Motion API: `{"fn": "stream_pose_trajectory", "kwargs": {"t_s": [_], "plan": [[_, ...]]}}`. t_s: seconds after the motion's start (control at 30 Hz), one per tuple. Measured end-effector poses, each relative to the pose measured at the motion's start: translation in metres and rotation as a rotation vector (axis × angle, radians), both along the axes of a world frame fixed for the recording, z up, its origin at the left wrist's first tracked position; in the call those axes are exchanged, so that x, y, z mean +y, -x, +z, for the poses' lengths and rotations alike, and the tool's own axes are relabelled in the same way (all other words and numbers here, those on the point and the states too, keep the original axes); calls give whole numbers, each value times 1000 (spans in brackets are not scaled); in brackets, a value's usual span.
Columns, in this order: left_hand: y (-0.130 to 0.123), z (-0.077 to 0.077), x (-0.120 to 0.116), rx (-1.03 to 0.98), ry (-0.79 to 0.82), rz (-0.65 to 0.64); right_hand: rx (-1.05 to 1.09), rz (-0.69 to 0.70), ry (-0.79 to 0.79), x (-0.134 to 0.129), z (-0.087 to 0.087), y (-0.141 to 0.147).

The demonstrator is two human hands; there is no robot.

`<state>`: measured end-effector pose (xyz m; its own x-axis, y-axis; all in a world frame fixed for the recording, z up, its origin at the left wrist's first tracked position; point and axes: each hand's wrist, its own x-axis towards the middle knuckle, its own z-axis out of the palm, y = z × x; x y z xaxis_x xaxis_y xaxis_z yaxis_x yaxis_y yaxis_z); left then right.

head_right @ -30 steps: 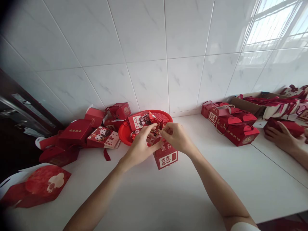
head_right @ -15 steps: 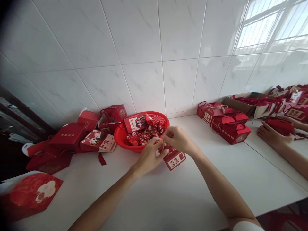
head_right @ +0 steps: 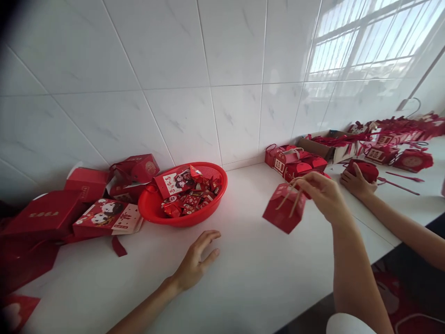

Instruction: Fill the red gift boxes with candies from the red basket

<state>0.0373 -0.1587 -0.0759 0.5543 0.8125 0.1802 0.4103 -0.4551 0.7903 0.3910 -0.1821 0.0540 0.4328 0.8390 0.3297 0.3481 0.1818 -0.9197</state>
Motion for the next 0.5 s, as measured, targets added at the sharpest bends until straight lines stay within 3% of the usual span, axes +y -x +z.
{"fn": "stream_pose_trajectory", "kwargs": {"t_s": [0.2,0.33,0.5], "plan": [[15,-15,1,-42,-14,33,121,-502,-222,-7,-31,-66],[20,-13,2,-55,-26,44,139,-789,-192,-1,-51,-101],[24,-9,0,-41,-35,54,-7,-949,-72,21,-65,-130]]}}
